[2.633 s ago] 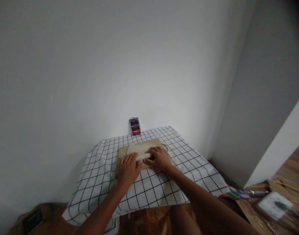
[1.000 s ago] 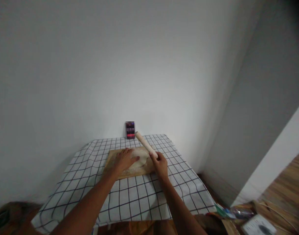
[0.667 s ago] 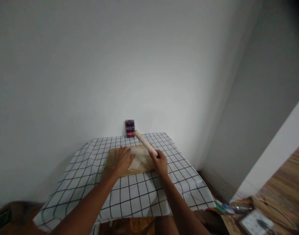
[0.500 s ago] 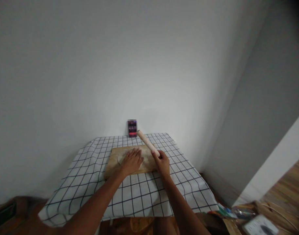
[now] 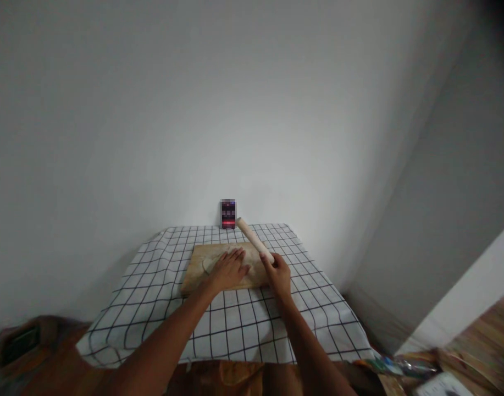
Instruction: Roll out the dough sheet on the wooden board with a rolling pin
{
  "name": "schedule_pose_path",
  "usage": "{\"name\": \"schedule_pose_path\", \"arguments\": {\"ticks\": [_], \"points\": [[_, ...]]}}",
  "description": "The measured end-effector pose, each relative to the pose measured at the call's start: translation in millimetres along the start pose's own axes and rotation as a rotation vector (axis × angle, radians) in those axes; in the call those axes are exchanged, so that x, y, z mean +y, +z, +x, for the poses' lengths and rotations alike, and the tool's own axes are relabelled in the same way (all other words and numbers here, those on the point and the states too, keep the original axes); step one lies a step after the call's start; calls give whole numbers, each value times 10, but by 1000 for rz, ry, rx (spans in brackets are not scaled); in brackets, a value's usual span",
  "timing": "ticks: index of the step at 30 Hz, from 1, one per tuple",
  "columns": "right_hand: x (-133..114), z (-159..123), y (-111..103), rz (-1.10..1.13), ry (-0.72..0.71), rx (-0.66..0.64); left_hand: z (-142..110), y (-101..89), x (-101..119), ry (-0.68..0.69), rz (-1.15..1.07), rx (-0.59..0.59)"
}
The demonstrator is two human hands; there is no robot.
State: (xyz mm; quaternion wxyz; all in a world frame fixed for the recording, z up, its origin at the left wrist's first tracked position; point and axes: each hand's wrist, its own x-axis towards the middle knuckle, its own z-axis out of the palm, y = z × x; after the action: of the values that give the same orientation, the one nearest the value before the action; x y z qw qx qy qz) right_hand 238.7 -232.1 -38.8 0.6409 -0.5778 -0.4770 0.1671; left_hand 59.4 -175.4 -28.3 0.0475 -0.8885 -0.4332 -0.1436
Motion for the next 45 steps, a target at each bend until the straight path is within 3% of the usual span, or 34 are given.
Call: {"name": "schedule_pose_path", "arguments": {"ticks": [6,14,23,32,39,45], "points": [[10,-28,-20,4,-13,-15,15,42,38,-120,0,73],[-18,-34,-35,-14,-3,-22,-136,26,149,-206,33,71],[-76,-52,-47,-22,-8,-23,-486,-18,245,-182,53,151],[-39,-41,-42,-68,-16,-26,-865,-209,301,-175,27,105],[-64,-79,-69,-76,-28,-32,-1033,-242,144,-315,67,130],[-27,-77,-65,-85,-13,-33,-1118,-277,39,-331,75,144]]}}
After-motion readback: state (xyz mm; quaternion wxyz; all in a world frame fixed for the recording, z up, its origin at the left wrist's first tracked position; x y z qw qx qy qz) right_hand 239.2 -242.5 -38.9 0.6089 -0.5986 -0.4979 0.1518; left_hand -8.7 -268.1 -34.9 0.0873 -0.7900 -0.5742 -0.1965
